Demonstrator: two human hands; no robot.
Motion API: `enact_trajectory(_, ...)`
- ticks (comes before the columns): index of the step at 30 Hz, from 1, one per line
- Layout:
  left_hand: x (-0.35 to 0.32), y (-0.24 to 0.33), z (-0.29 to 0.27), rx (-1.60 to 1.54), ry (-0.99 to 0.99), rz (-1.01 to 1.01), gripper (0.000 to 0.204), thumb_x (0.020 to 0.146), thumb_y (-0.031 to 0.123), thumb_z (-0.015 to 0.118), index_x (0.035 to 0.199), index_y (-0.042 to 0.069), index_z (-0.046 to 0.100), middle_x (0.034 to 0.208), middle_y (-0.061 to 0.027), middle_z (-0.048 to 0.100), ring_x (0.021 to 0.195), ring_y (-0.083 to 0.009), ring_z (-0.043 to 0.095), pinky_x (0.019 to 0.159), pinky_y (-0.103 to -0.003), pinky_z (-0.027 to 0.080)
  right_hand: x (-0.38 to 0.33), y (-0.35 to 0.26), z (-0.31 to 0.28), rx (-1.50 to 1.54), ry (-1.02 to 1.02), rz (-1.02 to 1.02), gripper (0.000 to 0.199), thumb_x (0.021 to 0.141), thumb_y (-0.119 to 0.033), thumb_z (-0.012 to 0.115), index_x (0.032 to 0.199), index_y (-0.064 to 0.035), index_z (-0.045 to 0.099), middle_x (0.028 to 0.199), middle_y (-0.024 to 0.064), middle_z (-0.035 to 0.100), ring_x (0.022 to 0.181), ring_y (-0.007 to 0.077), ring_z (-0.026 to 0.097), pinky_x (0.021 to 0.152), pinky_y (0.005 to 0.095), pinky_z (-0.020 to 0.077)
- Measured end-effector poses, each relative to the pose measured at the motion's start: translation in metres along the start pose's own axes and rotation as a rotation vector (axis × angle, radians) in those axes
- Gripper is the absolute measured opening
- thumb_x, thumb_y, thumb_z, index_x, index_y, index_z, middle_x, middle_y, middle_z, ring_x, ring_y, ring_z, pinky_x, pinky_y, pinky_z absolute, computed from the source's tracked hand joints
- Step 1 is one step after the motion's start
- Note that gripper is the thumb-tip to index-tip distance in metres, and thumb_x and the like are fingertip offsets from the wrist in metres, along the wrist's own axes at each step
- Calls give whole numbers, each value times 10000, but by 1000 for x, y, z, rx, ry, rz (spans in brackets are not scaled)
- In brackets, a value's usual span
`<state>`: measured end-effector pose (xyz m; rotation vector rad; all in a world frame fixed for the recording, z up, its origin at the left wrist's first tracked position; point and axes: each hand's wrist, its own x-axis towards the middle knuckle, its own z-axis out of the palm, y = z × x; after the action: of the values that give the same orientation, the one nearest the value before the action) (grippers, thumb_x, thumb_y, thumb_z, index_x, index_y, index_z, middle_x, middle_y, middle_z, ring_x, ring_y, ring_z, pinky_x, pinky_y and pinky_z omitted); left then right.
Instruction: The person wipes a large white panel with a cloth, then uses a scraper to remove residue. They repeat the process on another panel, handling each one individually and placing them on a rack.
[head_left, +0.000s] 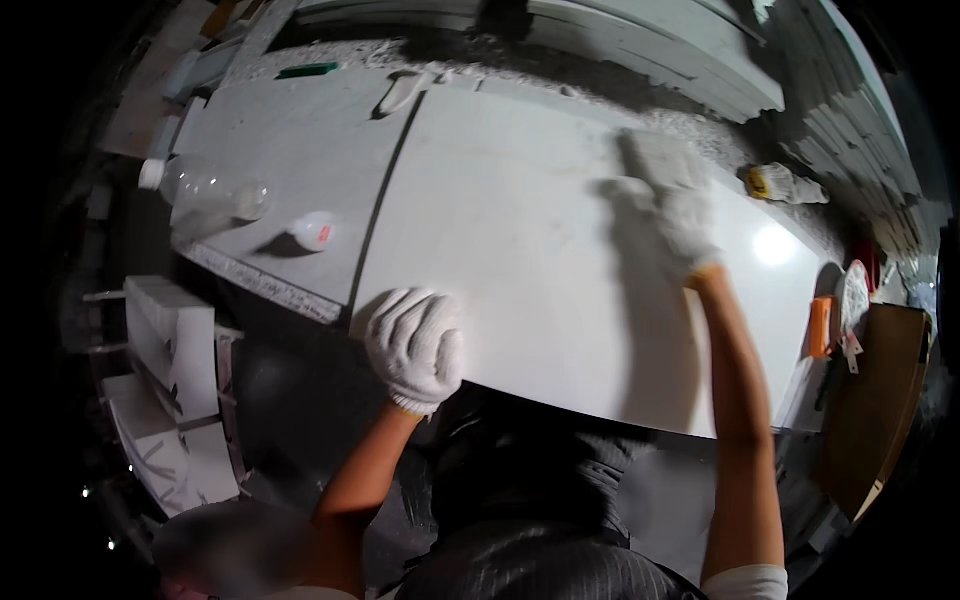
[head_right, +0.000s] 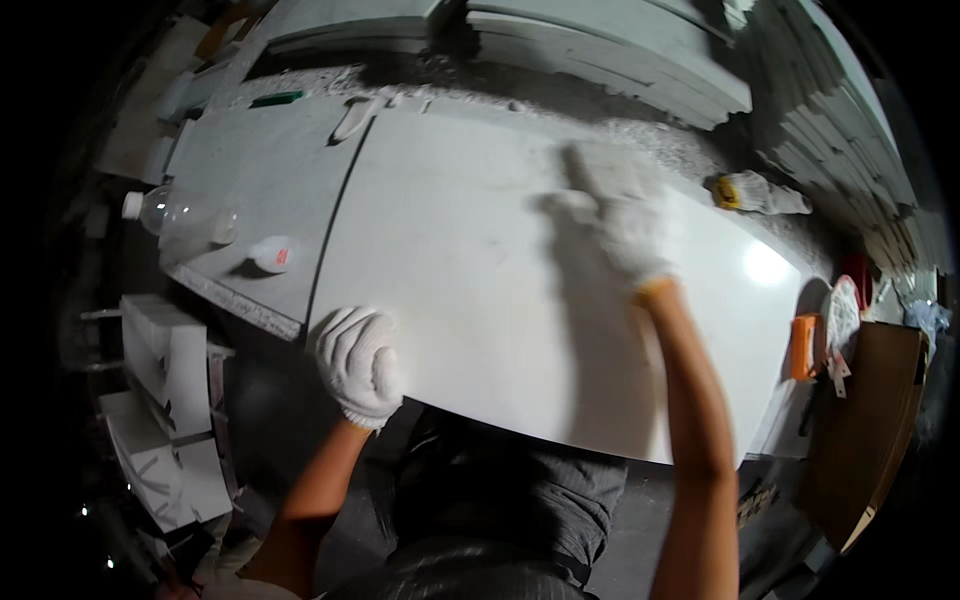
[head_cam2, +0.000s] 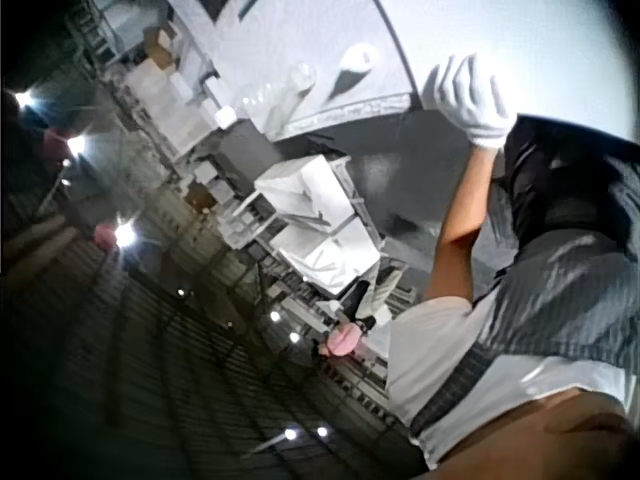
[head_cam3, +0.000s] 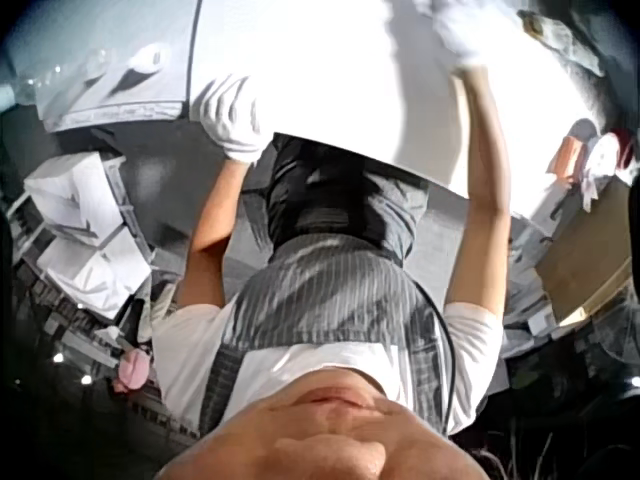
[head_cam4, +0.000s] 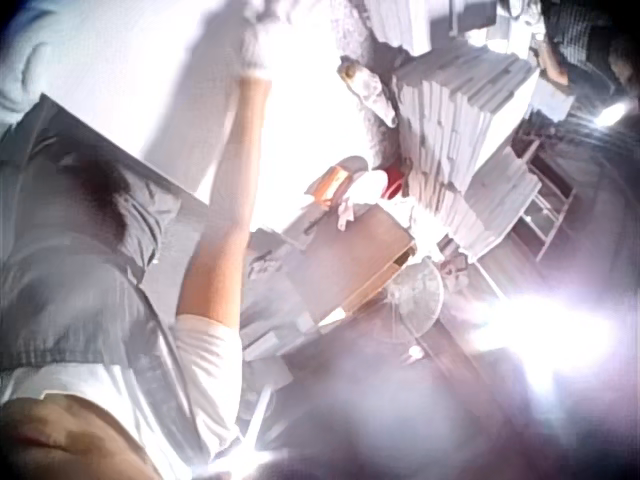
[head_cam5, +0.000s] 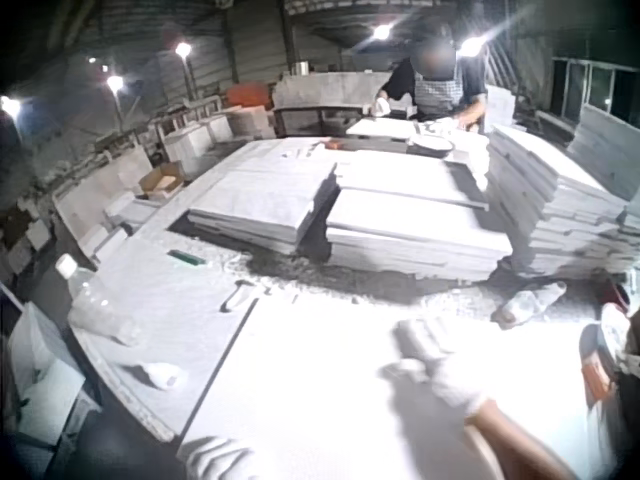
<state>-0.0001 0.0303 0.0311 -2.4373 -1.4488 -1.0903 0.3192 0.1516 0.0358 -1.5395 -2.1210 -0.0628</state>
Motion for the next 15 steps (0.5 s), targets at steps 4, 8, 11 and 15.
enact_trajectory(4,-6,-1,-6,37,-33,-15,252,854,201,573,1029,40,658,1020,-108,657,978,-304,618,907,-458,479,-96,72,-38,-245,-43,187,471,945,-304,500,1317,-20,548,1469,196,431,1392,376,342,1167,440,228)
enact_trajectory(8,3,6,-1,33,-39,33,294,907,213,498,1023,0,664,1014,-166,672,943,-349,626,897,-472,475,-169,51,-79,-368,-209,292,538,971,-386,457,1384,-44,496,1499,184,388,1448,361,239,1191,456,169)
enact_trajectory(11,-5,8,5,69,9,39,269,891,189,510,997,-5,663,970,-153,672,908,-346,635,874,-462,491,-139,-28,-95,-89,-426,323,500,913,-450,509,1233,-66,536,1270,153,479,1236,300,416,1118,463,282)
enact_trajectory(15,-11,12,9,120,19,19,269,896,138,480,1003,-19,671,987,-153,681,942,-345,626,895,-450,479,-154,-90,-81,-6,-214,108,531,859,-541,557,1165,-108,553,1159,105,527,1089,276,515,1012,457,386)
